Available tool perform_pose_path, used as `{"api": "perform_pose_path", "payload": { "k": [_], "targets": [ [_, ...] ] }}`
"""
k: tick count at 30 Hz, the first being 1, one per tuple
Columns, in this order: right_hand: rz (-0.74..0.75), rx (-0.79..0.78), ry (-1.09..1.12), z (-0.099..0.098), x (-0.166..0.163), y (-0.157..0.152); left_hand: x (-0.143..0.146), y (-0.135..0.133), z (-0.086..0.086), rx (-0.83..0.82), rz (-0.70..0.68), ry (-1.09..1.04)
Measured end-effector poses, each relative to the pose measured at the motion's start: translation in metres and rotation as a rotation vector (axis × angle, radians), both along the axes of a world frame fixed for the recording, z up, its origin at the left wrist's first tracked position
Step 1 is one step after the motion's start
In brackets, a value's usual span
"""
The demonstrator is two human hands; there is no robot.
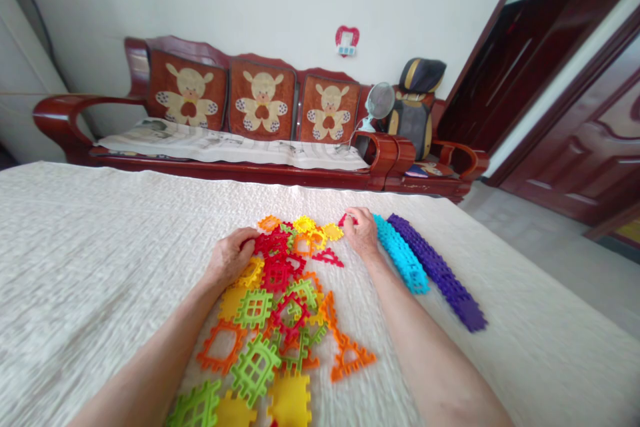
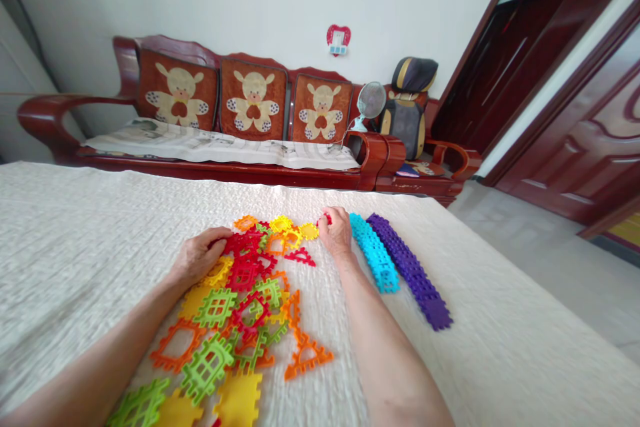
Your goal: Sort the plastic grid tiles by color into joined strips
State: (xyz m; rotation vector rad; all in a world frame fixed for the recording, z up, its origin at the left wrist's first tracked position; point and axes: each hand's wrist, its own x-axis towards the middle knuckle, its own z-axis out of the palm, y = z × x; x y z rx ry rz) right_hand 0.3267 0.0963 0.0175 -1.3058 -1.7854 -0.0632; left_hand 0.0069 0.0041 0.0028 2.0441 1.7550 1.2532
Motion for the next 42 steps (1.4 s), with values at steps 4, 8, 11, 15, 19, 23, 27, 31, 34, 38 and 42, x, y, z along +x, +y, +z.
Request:
{"api": "perform_pose_path", "payload": {
  "k": [4, 8, 11, 15, 19, 23, 27, 31, 34, 38, 42],
  "targets": [
    [0.182, -0.105, -0.033, 0.007, -0.009, -0.033, 0.001, 0.000, 0.000, 0.018, -0.015, 0.000],
    [0.350, -0.331, -0.151, 0.013, -0.013, -0.065, 0.000, 0.002, -0.003, 0.026, -0.026, 0.006],
    [0.385, -0.394, -0.304, 0.016, -0.013, -0.077, 0.000, 0.004, -0.006, 0.048, -0.026, 0.017],
    [0.358, -0.423, -0.398, 0.019, -0.013, -0.079, -0.001, 0.004, -0.007, 0.080, -0.044, 0.022],
    [0.330, -0.442, -0.415, 0.017, -0.013, -0.077, 0.000, 0.004, -0.006, 0.085, -0.035, 0.017],
    [0.327, -0.435, -0.434, 0.017, -0.015, -0.077, -0.001, 0.005, -0.005, 0.076, -0.034, 0.012],
    [0.302, -0.468, -0.442, 0.024, -0.017, -0.079, -0.001, 0.005, -0.006, 0.077, -0.024, 0.016],
    [0.341, -0.525, -0.407, 0.030, -0.008, -0.074, -0.001, 0.005, -0.006, 0.081, -0.024, 0.018],
    [0.288, -0.536, -0.412, 0.034, 0.004, -0.069, -0.001, 0.004, -0.006, 0.080, -0.032, 0.021],
    [0.223, -0.558, -0.481, 0.038, 0.015, -0.067, -0.001, 0.004, -0.006, 0.081, -0.026, 0.025],
    [0.238, -0.583, -0.492, 0.040, 0.014, -0.069, -0.001, 0.004, -0.005, 0.077, -0.016, 0.024]
  ]
}}
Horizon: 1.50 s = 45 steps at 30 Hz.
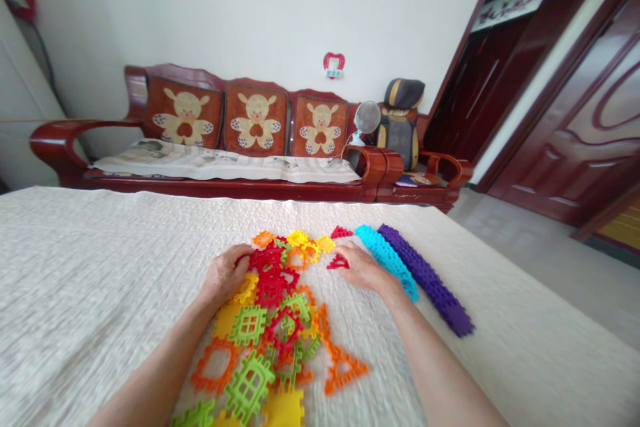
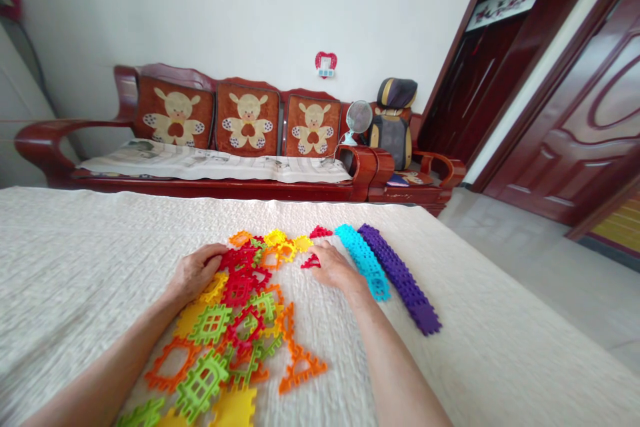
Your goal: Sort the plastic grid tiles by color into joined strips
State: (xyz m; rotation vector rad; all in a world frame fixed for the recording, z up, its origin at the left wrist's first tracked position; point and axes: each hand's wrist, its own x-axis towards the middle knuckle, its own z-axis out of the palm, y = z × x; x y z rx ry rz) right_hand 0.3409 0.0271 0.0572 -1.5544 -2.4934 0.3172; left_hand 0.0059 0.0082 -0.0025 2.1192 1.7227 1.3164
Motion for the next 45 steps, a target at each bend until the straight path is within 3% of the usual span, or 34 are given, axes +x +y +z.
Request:
{"api": "perform_pose_path", "payload": {
  "k": [10, 19, 24, 45],
  "targets": [
    [0.008, 0.079, 0.049, -0.006, 0.006, 0.004, 0.001, -0.001, 0.003, -0.019, -0.002, 0.010],
    [-0.090, 0.235, 0.031, 0.011, 0.018, 0.080, 0.000, 0.000, -0.002, -0.004, -0.003, -0.006],
    [-0.069, 0.187, -0.061, 0.006, 0.008, 0.099, 0.000, -0.001, -0.001, -0.005, -0.005, -0.013],
    [0.004, 0.004, -0.274, 0.004, -0.005, 0.116, 0.001, -0.001, -0.002, -0.027, -0.012, -0.015]
  ]
}}
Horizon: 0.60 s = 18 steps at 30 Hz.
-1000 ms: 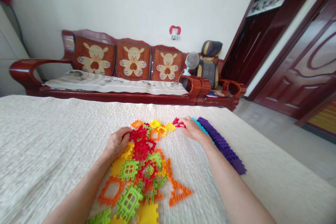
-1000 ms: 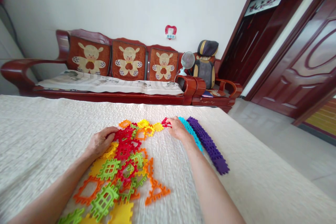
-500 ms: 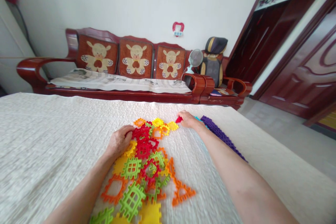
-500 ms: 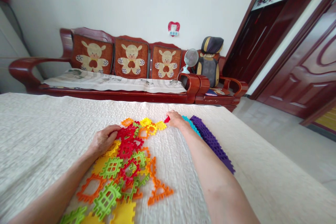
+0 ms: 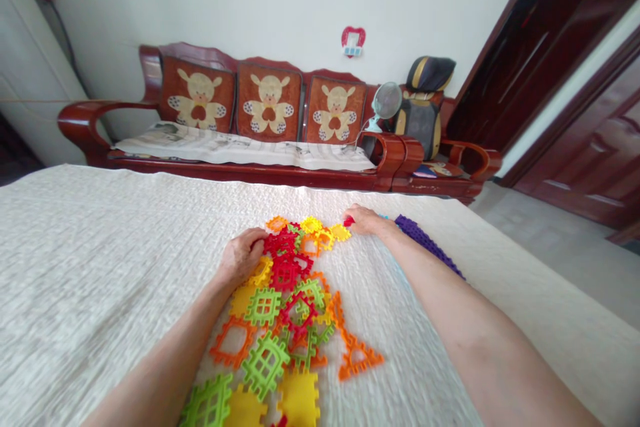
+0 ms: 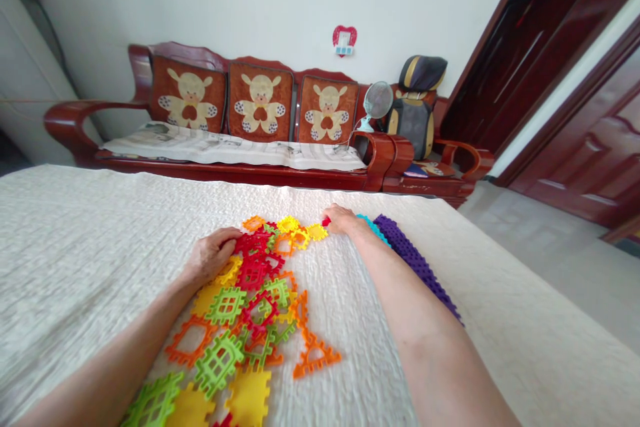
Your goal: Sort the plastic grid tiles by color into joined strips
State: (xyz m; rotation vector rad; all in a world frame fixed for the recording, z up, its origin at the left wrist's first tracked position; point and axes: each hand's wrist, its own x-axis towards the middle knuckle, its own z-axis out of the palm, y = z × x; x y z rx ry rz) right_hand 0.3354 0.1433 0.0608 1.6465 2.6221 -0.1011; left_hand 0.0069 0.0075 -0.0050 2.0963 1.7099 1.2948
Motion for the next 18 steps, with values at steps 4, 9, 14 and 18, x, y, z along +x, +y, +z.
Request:
{"api": "perform_pose_path", "payload": {
  "k": [4, 9, 14, 18],
  "targets": [
    [-0.055, 0.004, -0.013, 0.003, -0.004, -0.004, 0.002, -0.002, 0.002, 0.015, 0.002, -0.001],
    [0.007, 0.137, 0.091, 0.009, -0.010, -0.021, 0.003, -0.003, 0.007, 0.000, -0.003, 0.009],
    [0.199, 0.245, 0.465, 0.008, -0.046, -0.072, 0.004, -0.004, 0.008, -0.023, 0.004, -0.005],
    [0.199, 0.172, 0.618, -0.005, -0.093, -0.112, 0.004, -0.003, 0.008, -0.019, 0.008, -0.014]
  ]
}}
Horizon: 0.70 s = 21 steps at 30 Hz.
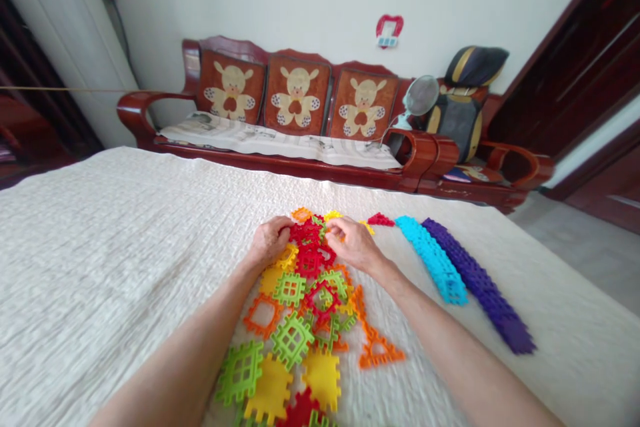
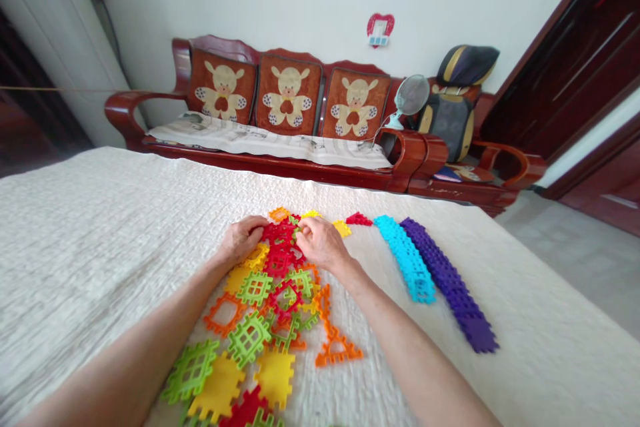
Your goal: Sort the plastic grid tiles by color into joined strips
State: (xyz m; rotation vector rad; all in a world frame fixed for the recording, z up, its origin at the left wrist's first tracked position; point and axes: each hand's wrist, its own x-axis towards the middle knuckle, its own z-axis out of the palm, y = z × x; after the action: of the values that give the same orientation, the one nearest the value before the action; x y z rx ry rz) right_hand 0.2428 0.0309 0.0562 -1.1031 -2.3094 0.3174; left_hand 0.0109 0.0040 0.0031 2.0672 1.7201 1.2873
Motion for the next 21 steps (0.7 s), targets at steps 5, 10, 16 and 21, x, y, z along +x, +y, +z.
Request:
{"api": "perform_pose_path", "payload": {
  "k": [5, 10, 16, 21],
  "targets": [
    [-0.120, -0.015, -0.006, -0.013, -0.033, -0.015, 0.000, 0.001, 0.000, 0.025, -0.017, 0.000],
    [-0.213, -0.043, -0.055, -0.014, -0.036, -0.015, 0.000, 0.000, 0.001, 0.012, 0.003, -0.001],
    [-0.214, -0.209, 0.029, -0.018, -0.038, -0.014, -0.001, 0.001, 0.003, -0.007, 0.046, -0.025],
    [-0.178, -0.371, 0.214, -0.021, -0.029, -0.004, -0.002, 0.000, 0.004, -0.051, 0.080, -0.038]
  ]
}}
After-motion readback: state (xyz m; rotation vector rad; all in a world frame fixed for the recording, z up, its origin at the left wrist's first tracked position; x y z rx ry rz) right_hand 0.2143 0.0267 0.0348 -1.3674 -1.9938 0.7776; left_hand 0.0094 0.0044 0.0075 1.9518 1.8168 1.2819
